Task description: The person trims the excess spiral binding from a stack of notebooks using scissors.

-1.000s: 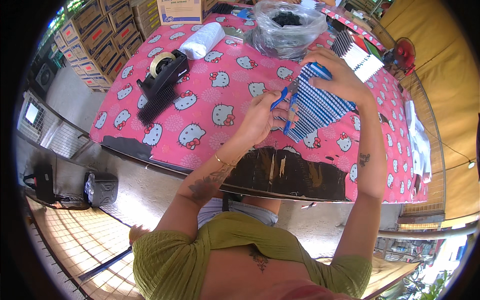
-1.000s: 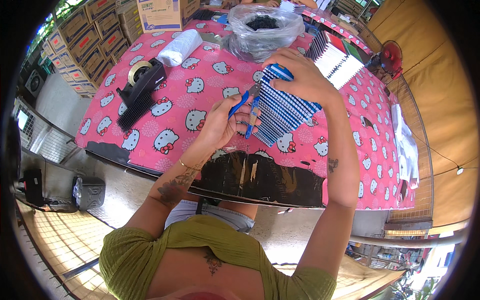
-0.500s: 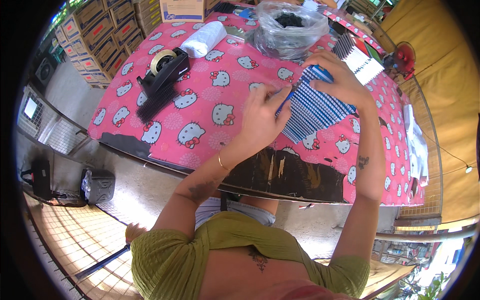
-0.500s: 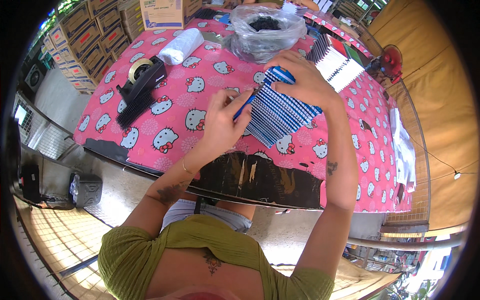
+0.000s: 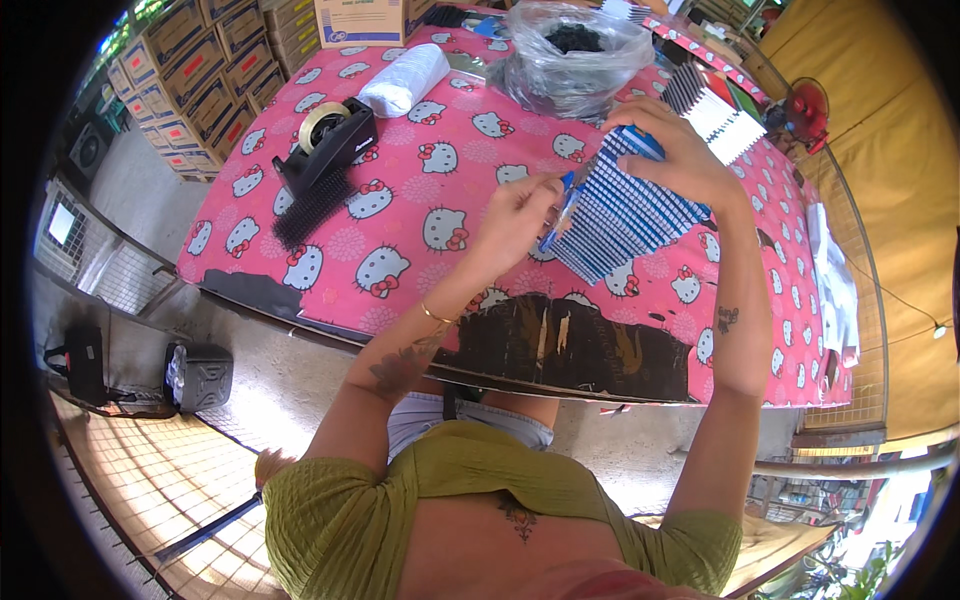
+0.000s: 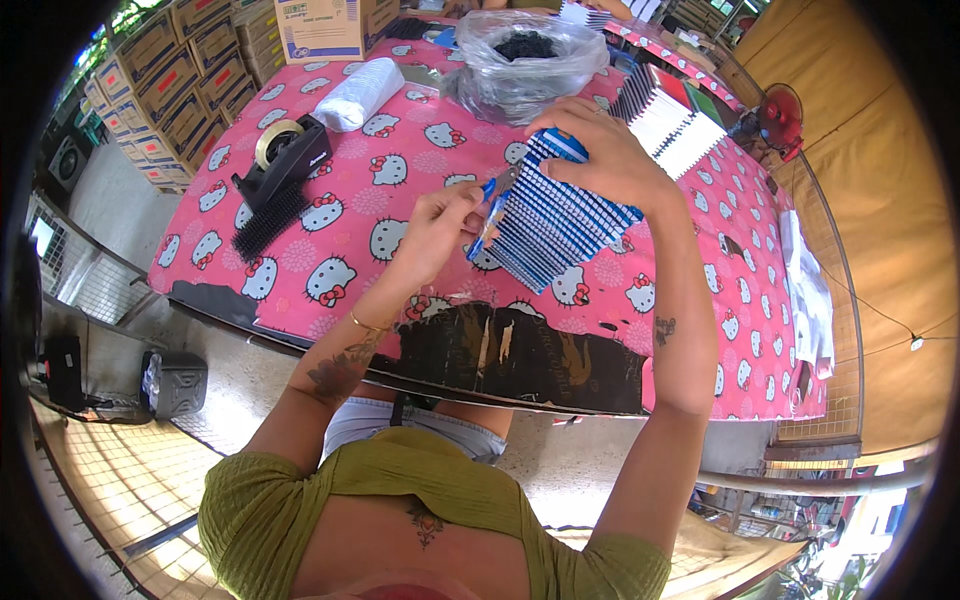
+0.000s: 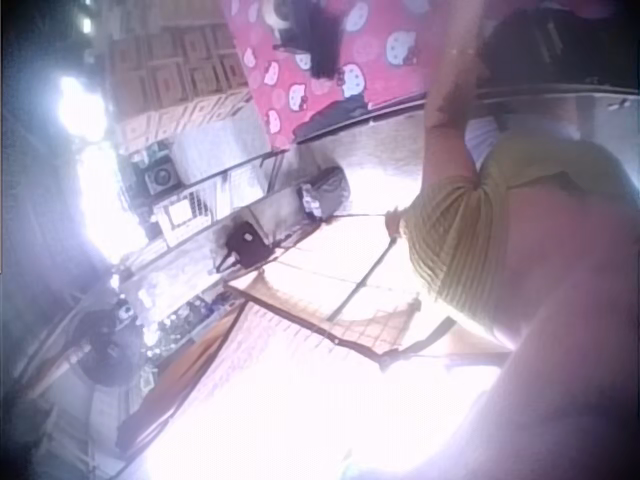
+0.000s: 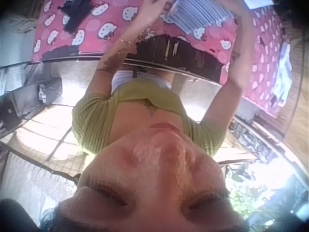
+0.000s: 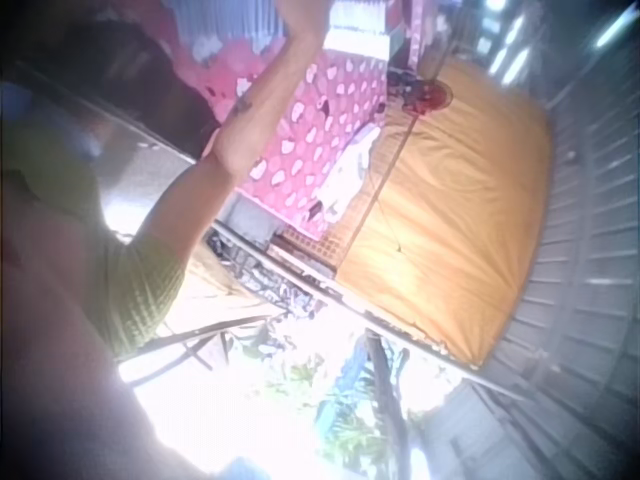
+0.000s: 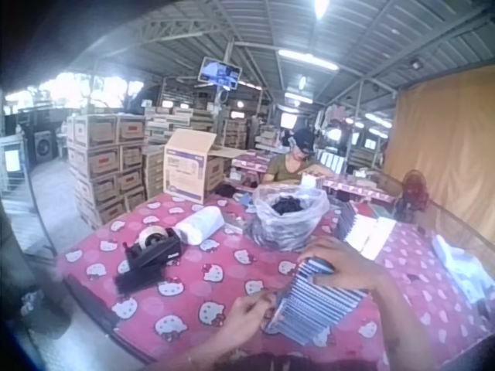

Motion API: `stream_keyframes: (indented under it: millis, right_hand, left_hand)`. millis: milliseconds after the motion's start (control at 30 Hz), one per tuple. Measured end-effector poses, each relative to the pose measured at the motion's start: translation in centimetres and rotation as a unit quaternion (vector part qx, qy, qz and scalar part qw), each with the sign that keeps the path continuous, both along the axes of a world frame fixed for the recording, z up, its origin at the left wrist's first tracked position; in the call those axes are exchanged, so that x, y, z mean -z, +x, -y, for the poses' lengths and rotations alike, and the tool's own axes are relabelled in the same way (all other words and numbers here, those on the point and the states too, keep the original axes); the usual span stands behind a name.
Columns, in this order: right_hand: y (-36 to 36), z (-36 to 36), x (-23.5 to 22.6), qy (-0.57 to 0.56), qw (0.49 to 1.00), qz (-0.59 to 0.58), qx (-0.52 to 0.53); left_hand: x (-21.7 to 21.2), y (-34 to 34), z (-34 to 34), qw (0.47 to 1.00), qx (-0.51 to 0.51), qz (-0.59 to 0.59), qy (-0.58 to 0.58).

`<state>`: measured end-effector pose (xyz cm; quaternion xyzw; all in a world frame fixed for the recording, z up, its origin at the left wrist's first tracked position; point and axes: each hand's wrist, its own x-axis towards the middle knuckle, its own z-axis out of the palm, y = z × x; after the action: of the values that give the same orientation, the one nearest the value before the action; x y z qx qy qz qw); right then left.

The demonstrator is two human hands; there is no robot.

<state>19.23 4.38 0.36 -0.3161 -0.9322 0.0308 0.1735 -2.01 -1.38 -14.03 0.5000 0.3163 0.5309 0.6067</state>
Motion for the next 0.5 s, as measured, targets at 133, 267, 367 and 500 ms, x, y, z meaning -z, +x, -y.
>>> stream_keyframes:
  millis: [133, 267, 367, 500]
  right_hand:
    - [-0.1, 0.1, -0.1, -0.005, 1.0, -0.003, -0.005]
    - [0.0, 0.1, -0.2, -0.011, 1.0, 0.001, -0.002]
    - [0.0, 0.1, -0.2, -0.007, 1.0, -0.003, -0.009]
    - [-0.3, 0.3, -0.1, 0.03, 0.999, 0.007, -0.009]
  left_hand:
    - [-0.5, -0.4, 0.0, 0.999, 0.022, 0.024, -0.017]
    - [-1.6, -0.5, 0.2, 0.998, 0.036, 0.032, -0.029]
    - [-1.4, -0.9, -0.1, 0.999, 0.038, -0.004, -0.005]
    - [-1.4, -1.3, 0.2, 0.861, -0.183, -0.324, 0.346]
